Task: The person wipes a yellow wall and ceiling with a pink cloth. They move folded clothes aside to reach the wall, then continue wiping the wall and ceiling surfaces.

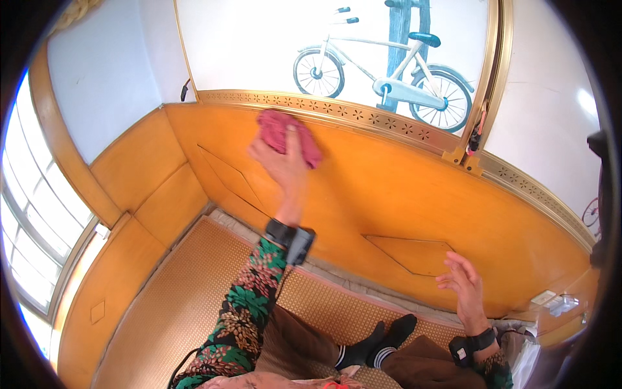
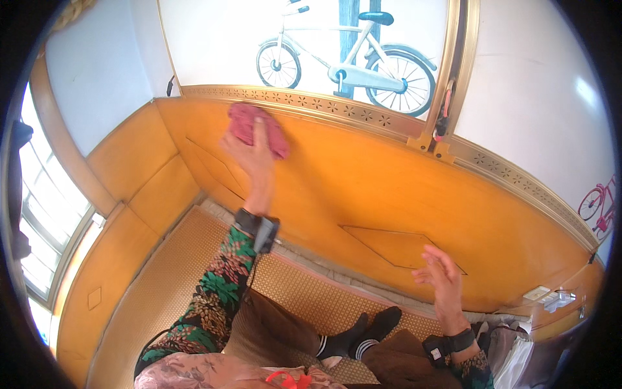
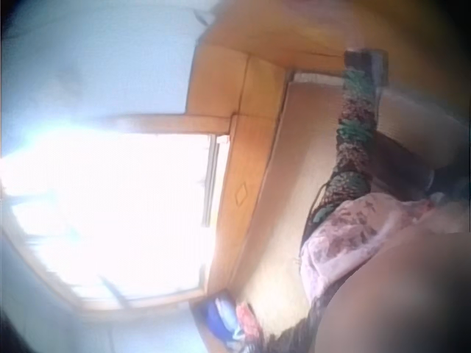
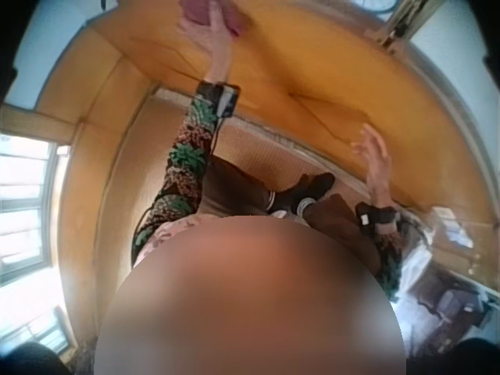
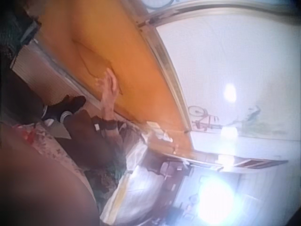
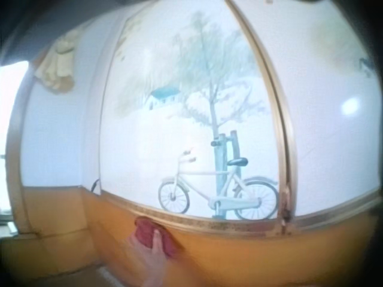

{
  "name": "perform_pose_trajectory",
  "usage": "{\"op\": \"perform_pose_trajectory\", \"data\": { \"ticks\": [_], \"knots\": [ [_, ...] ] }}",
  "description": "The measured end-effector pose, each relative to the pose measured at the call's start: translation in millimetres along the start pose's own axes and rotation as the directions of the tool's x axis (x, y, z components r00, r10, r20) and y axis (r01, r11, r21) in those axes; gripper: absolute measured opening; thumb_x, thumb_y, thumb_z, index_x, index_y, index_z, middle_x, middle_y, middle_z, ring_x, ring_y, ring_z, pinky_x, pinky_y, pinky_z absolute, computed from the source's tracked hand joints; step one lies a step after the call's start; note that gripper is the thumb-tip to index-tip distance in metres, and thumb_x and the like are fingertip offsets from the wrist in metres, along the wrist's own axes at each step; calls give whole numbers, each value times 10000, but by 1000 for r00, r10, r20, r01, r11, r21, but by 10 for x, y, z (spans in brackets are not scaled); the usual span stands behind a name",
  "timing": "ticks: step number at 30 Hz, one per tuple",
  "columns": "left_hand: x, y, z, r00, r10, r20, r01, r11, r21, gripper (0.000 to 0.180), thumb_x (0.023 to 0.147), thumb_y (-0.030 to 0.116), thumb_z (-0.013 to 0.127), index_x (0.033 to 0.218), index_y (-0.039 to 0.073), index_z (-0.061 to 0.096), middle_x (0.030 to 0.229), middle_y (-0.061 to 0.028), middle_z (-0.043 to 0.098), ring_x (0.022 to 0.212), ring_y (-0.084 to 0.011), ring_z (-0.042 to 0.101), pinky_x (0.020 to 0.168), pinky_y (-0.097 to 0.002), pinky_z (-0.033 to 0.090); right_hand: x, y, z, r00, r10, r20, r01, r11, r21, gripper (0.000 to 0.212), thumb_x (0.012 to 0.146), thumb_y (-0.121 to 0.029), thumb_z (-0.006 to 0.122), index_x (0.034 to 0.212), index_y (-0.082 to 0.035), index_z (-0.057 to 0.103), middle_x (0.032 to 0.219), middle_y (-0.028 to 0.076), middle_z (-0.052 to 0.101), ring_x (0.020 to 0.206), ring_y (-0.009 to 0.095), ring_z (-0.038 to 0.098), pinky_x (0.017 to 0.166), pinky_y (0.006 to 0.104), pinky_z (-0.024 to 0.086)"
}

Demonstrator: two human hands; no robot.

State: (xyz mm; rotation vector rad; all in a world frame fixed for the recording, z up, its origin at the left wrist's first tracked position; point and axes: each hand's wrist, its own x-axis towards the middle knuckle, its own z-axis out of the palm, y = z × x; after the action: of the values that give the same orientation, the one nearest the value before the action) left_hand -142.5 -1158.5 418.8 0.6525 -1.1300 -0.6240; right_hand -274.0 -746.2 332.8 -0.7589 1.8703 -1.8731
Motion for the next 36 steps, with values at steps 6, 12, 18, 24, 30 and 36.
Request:
{"op": "perform_pose_trajectory", "data": {
  "ticks": [6,12,18,24,30,36],
  "knots": [
    [-1177,337,221,802,504,322,-492,862,-124,643,843,279,824,1358,10,546,1371,-214,498,1291,-381,481,1073,-482,416,118,6,208,996,-18,82,24,998,-66,348,1047,-187,584,1343,-6,608,1252,122,642,872,197,726,741,298,576],
    [-404,-206,-3,864,415,285,-424,905,-34,579,899,286,764,1370,29,547,1377,-235,496,1233,-417,517,1065,-491,423,129,18,85,996,-41,74,46,996,-71,326,1046,-177,579,1310,8,624,1235,128,654,868,199,726,731,308,587],
    [617,-553,-132,996,-1,-88,8,998,69,480,951,245,725,1281,-45,534,1284,-237,482,1211,-397,497,1072,-486,401,174,63,43,997,1,76,6,996,-90,314,1045,-170,575,1292,13,634,1144,108,689,859,186,720,734,304,579],
    [-1065,-389,37,901,339,272,-368,928,63,536,854,335,784,1274,50,610,1330,-246,545,1265,-436,496,1067,-540,411,162,2,234,988,15,154,0,995,-103,312,1040,-161,577,1288,18,637,1084,92,702,875,172,711,750,293,566],
    [-1672,-871,-105,685,358,635,-376,920,-114,571,757,258,801,1266,69,621,1346,-226,553,1258,-459,512,1072,-538,422,111,-66,175,987,-14,160,43,983,-180,309,1040,-151,570,1285,25,636,1149,107,692,881,183,715,750,294,573],
    [-575,-1349,-206,995,-12,-98,28,985,170,655,930,395,722,1356,-46,489,1381,-258,460,1289,-438,453,1104,-530,351,146,33,37,995,48,92,-38,993,-110,284,1039,-119,558,1266,30,642,1163,114,692,880,192,719,742,303,583]
  ]
}}
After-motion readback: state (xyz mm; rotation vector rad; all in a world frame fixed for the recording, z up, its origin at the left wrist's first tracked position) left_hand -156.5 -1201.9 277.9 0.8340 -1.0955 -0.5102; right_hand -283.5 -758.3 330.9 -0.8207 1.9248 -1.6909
